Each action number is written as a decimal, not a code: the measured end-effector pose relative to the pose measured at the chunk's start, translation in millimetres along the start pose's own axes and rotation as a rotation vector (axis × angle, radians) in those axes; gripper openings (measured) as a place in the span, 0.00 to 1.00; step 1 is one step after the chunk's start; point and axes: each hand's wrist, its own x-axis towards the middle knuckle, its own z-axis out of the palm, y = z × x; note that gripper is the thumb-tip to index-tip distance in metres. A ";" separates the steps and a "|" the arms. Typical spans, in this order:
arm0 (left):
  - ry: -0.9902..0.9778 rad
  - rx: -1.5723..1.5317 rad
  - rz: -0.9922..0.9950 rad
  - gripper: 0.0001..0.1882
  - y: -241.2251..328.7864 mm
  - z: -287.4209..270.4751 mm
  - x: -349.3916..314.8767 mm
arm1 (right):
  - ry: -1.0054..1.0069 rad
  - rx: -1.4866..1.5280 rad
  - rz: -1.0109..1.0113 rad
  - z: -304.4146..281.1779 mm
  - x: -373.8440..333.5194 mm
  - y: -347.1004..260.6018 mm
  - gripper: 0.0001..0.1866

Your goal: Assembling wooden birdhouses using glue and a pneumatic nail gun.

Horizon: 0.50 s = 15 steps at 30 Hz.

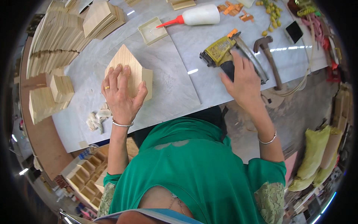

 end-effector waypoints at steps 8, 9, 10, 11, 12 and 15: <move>0.061 -0.060 -0.041 0.29 -2.6 2.1 -4.9 | -0.170 -0.120 0.148 3.6 4.8 2.1 0.41; 0.052 -0.049 -0.039 0.29 -2.8 2.4 -4.2 | -0.275 -0.133 0.226 -12.0 15.1 -9.6 0.39; 0.068 -0.060 -0.062 0.29 -2.5 3.2 -4.0 | -0.380 -0.147 0.307 -25.5 22.9 -18.5 0.37; 0.074 -0.070 -0.056 0.29 -2.2 3.0 -3.9 | -0.308 -0.153 0.199 -39.0 26.8 -19.6 0.30; 0.080 -0.080 -0.048 0.29 -1.7 2.7 -4.3 | -0.309 -0.175 0.196 -54.8 31.8 -28.5 0.30; 0.089 -0.067 -0.056 0.29 -2.1 2.5 -5.6 | -0.459 0.265 0.161 -91.8 51.4 -66.3 0.16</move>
